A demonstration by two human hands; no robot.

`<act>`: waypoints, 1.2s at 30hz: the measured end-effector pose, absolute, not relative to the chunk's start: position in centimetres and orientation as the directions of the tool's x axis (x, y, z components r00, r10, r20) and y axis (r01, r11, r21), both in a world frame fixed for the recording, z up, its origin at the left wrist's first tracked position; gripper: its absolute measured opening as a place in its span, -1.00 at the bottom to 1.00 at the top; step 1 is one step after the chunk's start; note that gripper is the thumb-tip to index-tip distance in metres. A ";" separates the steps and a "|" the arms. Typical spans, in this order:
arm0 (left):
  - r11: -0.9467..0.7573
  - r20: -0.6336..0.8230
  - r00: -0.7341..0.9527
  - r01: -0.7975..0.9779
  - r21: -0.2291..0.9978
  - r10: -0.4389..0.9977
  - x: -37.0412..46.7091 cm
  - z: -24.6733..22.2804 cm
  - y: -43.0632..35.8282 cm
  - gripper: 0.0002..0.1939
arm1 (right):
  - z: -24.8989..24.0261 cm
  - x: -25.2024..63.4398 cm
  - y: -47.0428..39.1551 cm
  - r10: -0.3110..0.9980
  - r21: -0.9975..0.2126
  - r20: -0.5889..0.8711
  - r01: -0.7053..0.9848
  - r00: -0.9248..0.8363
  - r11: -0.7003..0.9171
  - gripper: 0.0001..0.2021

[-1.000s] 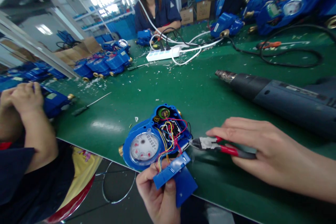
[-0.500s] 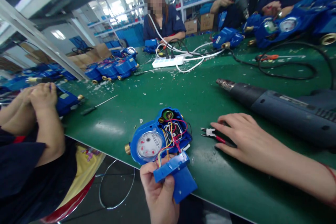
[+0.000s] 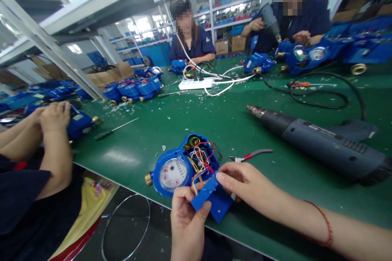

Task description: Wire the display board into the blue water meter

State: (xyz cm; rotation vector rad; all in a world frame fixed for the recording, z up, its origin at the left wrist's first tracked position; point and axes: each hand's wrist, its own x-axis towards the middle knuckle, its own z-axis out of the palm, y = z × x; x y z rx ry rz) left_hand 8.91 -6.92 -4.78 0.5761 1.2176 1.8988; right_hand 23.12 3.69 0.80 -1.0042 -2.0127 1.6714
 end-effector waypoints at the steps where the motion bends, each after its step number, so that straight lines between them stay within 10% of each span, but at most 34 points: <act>1: -0.224 -0.030 -0.584 -0.358 0.906 0.811 8.9 -4.8 -6.9 -0.59 | 0.8 22.9 3.9 0.697 -0.952 -0.208 0.305 -0.686 0.016 -0.46; 14: -0.219 0.142 -0.551 -0.077 0.973 0.823 10.4 -3.9 -5.4 -0.73 | 2.7 22.3 6.0 0.769 -0.949 -0.206 0.314 -0.606 -0.007 -0.81; 32: -0.279 0.330 -0.401 0.182 0.943 0.855 9.1 -6.3 -4.6 -0.69 | 6.3 25.1 7.6 0.752 -0.811 0.102 0.383 -0.652 0.442 -0.83; 36: -0.256 0.309 -0.440 0.177 0.950 0.843 9.1 -7.1 -5.7 -0.71 | 9.3 34.7 11.7 0.901 -0.618 0.300 0.655 -0.314 0.434 -0.66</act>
